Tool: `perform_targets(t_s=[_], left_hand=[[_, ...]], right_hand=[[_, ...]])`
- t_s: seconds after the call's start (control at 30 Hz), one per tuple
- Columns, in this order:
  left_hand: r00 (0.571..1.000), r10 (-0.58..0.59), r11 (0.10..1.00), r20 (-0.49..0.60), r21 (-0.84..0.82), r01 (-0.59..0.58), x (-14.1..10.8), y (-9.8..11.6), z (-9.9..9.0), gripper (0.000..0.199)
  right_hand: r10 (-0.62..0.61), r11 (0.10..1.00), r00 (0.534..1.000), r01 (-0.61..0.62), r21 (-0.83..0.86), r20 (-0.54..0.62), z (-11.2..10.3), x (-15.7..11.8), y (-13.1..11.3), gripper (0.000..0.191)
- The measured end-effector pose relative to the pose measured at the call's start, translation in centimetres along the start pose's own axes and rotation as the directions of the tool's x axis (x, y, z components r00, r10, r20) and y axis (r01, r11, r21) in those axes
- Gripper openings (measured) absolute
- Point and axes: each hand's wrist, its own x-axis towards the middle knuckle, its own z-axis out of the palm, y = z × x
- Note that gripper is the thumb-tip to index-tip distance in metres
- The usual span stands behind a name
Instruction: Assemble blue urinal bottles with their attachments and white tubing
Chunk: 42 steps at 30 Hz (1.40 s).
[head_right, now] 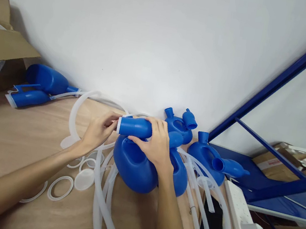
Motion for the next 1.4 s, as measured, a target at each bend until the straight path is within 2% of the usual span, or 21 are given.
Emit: perform_targets(t_s=[0.1,0.2,0.3,0.47,0.63,0.73,0.87,0.93,1.1,1.17,1.23,1.3,1.4], left_hand=[[0.999,0.011,0.999,-0.030,0.031,-0.010,-0.5,0.8,-0.1,0.036],[0.999,-0.010,0.984,0.050,-0.174,0.019,-1.1,1.6,-0.1,0.048],[0.993,0.081,0.964,0.083,-0.258,-0.057,-1.9,2.0,0.4,0.061],[0.967,0.222,0.959,0.126,-0.206,-0.193,-3.1,2.7,1.3,0.076],[0.917,0.370,0.928,0.151,-0.025,-0.371,-3.3,3.8,0.4,0.079],[0.893,0.402,0.910,0.203,0.023,-0.415,-3.0,4.1,-0.1,0.085],[0.856,0.397,0.898,0.332,0.051,-0.436,-1.8,4.0,-1.3,0.098],[0.856,0.367,0.910,0.364,0.051,-0.412,-0.9,3.9,-2.3,0.093],[0.884,0.315,0.939,0.345,0.021,-0.343,0.1,3.7,-4.6,0.056],[0.892,0.328,0.935,0.310,0.031,-0.355,0.2,3.6,-5.0,0.053],[0.900,0.328,0.935,0.288,0.038,-0.353,0.2,3.3,-5.1,0.051],[0.918,0.292,0.948,0.270,0.044,-0.314,0.3,3.0,-4.9,0.050],[0.953,0.201,0.975,0.226,0.051,-0.218,0.5,2.6,-4.6,0.052]], right_hand=[[-0.047,0.998,0.998,0.045,-0.044,-0.046,-0.2,-0.1,-0.1,0.065],[-0.102,0.992,0.989,0.093,-0.085,-0.111,-0.4,-0.3,-0.2,0.063],[-0.137,0.989,0.975,0.124,-0.081,-0.177,-0.7,-0.3,-0.6,0.060],[-0.045,0.996,0.981,0.058,0.066,-0.190,-1.0,-0.3,-2.1,0.061],[0.070,0.982,0.983,-0.038,0.183,-0.171,-1.5,-0.5,-3.2,0.064],[0.071,0.981,0.985,-0.041,0.189,-0.156,-2.1,-0.5,-3.5,0.066],[0.066,0.987,0.986,-0.042,0.157,-0.153,-2.6,-0.3,-3.2,0.066],[0.064,0.990,0.983,-0.042,0.132,-0.169,-2.7,-0.3,-3.0,0.066],[-0.031,0.991,0.991,0.046,0.123,-0.128,-2.1,-0.4,-2.6,0.067],[-0.013,0.992,0.993,0.028,0.124,-0.115,-1.3,-0.3,-2.6,0.066],[0.050,0.991,0.996,-0.040,0.131,-0.071,-0.4,-0.3,-2.6,0.068],[0.154,0.976,0.988,-0.153,0.158,0.004,0.5,-0.4,-2.5,0.082],[0.334,0.907,0.931,-0.360,0.217,0.149,1.3,-0.6,-2.4,0.127]])
